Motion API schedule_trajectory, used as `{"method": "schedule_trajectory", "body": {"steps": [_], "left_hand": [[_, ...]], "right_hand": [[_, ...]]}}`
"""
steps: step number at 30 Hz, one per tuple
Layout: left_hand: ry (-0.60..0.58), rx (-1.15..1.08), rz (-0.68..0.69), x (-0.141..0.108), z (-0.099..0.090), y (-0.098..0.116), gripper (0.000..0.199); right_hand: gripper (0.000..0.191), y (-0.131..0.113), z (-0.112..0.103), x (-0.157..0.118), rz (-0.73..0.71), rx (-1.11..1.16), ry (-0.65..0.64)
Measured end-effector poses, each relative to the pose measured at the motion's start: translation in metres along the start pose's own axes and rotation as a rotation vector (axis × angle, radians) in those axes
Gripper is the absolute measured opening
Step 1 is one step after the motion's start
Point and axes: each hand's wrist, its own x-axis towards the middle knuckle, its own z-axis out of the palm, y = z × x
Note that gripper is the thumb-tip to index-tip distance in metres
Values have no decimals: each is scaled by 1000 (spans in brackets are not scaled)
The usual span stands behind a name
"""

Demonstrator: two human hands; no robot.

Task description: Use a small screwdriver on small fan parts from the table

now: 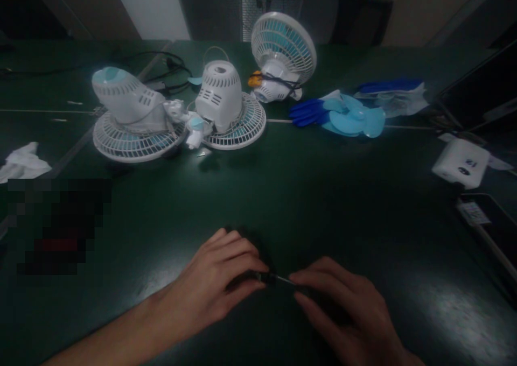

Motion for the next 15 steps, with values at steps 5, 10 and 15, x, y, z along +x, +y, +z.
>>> {"method": "schedule_trajectory", "body": {"steps": [5,10,15], "left_hand": [[29,16,-5,-2,2,-2,15],[124,119,-66,-4,-22,-33,22],[447,274,-366,-14,-76,-83,32]], "right_hand": [[19,-1,-6,1,54,38,94],[19,-1,-5,1,47,42,78],[20,1,-6,-1,71,49,60]]}}
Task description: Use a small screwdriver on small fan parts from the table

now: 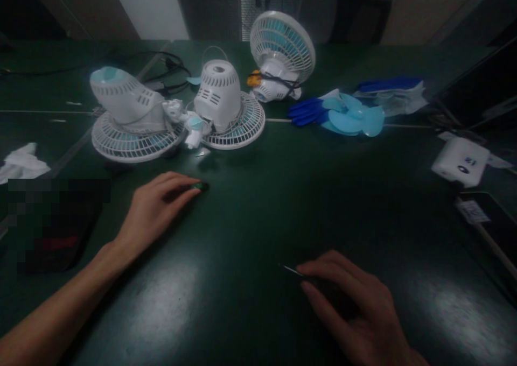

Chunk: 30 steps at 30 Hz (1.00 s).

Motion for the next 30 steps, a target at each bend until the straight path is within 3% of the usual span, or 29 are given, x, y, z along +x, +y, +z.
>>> {"method": "schedule_trajectory", "body": {"steps": [3,6,9,14,17,25,30], "left_hand": [[89,60,-88,8,-15,-22,36],[99,38,-127,8,-20,-24,35],[-8,-61,-75,2,-10,-6,30],[-303,-200,211,-28,27,57,15],[-409,-263,275,-43,40,85,11],[-460,-280,283,-46,40,88,12],[-468,-284,293,-45,39,91,12]], "right_hand": [[20,0,0,1,-1,-2,-1],[19,0,1,3,-1,-2,1],[17,1,4,2,28,-33,-32],[17,3,8,-2,1,-109,-131],[16,2,9,-2,-33,-136,-156],[18,0,9,-2,-79,-132,-164],[18,-6,1,2,-55,-54,80]]}}
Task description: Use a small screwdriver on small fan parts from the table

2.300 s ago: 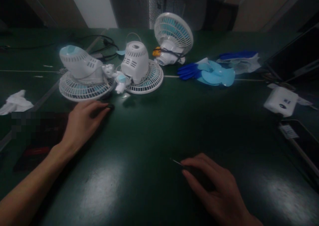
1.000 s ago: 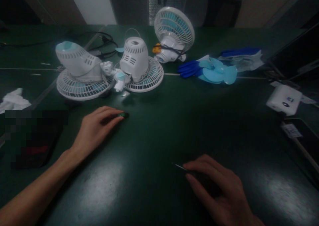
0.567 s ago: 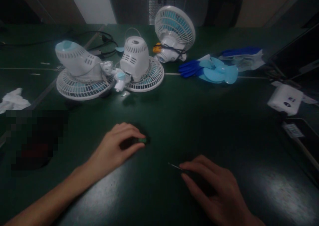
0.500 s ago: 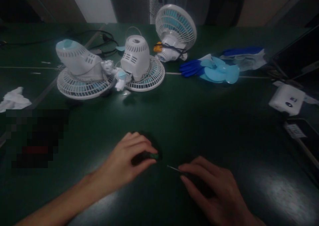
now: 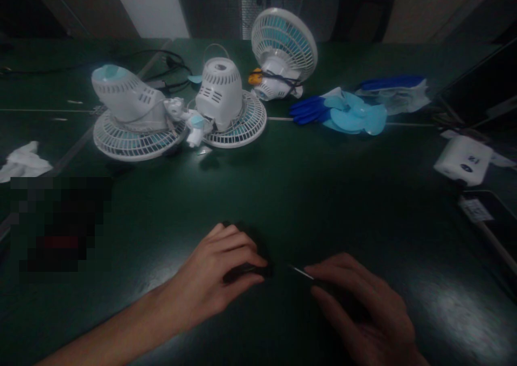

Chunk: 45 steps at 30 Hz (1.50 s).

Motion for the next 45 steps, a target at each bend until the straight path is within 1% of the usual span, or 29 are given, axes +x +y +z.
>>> {"method": "schedule_trajectory", "body": {"steps": [2,4,6,9,12,14,15,16,18,20,22,24,25,26,28,29,31,33,35,36,38,40,43,45], "left_hand": [[11,2,3,0,1,0,13],[35,5,12,0,1,-2,14],[50,27,26,0,-3,-9,16],[120,113,9,-1,-19,-30,20],[250,207,-84,-4,-44,-54,24],[306,265,-142,-7,-55,-62,27],[311,285,-157,-8,-57,-62,27],[303,293,-160,-9,-55,-58,26],[230,280,-124,-12,-42,-44,22],[117,260,-56,-15,-21,-24,18],[40,255,10,-18,1,-7,18],[25,272,70,-20,13,-1,19],[35,290,91,-20,15,-3,21],[57,313,103,-19,12,-8,21],[101,366,82,-16,-4,-25,23],[130,392,52,-12,-15,-36,24],[190,439,-65,-4,-43,-61,27],[322,503,-166,7,-71,-86,31],[414,563,-231,17,-91,-104,34],[447,586,-254,21,-98,-110,35],[482,616,-288,25,-104,-113,37],[509,639,-308,23,-104,-107,37],[585,734,-353,6,-108,-95,38],[625,849,-436,-14,-117,-95,42]], "right_hand": [[18,-1,-3,2,44,12,50],[19,-1,-3,2,59,27,43],[20,0,-3,2,62,41,24],[20,3,-2,0,64,47,11],[19,4,-2,-1,78,44,7],[19,3,-2,-1,84,48,9],[18,2,-2,0,86,48,10],[18,2,-2,1,88,46,11],[16,1,-2,3,94,35,12],[14,0,-2,5,96,23,17],[13,0,-1,6,90,13,29],[13,0,-1,7,80,2,38],[13,0,-1,7,79,-4,38],[13,0,-1,7,77,-9,36],[13,0,-1,7,78,-14,28],[14,1,-1,6,78,-13,24],[14,1,-1,5,77,-3,16],[14,2,0,4,77,3,6],[15,2,0,2,76,2,-2],[16,2,1,2,77,1,-6],[16,3,1,1,75,3,-9],[16,3,1,-1,71,3,-11],[15,3,0,-2,69,0,-17],[15,3,0,-1,70,2,-14]]}}
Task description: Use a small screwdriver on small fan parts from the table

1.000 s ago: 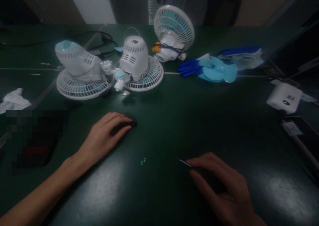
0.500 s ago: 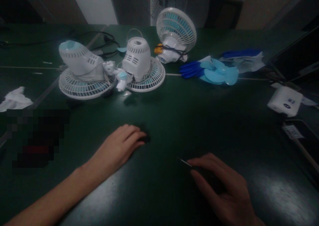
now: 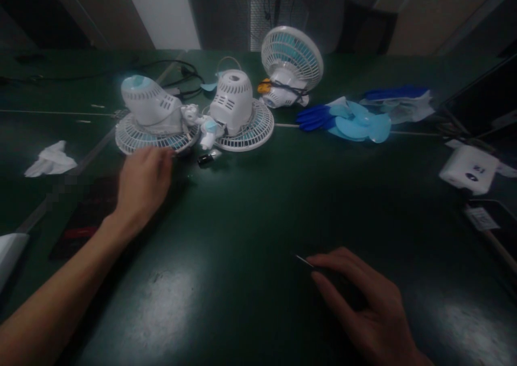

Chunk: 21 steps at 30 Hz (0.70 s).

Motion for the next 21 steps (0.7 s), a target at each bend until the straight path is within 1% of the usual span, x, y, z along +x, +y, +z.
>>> {"method": "schedule_trajectory", "body": {"steps": [3,4,6,8,10,12,15,18,21], "left_hand": [[40,194,-135,-9,-9,-39,45],[23,228,-164,-11,-10,-52,44],[-56,237,-169,-16,-10,-73,45],[-118,208,-125,-23,-11,-81,46],[-105,180,-68,-30,-12,-77,46],[-83,139,4,-37,-15,-65,44],[-115,43,94,-41,-16,-45,38],[-165,-21,83,-40,-16,-32,36],[-258,-121,52,-37,-17,-33,39]], "right_hand": [[13,-2,0,3,12,0,2],[13,-3,1,4,18,-1,3],[12,-4,1,6,26,-2,6],[12,-4,1,6,28,0,8],[12,-4,1,6,32,-6,5],[13,-3,1,5,35,-16,-1],[13,-2,1,4,34,-25,3],[13,-1,2,4,35,-27,9],[13,-1,2,5,33,-27,13]]}}
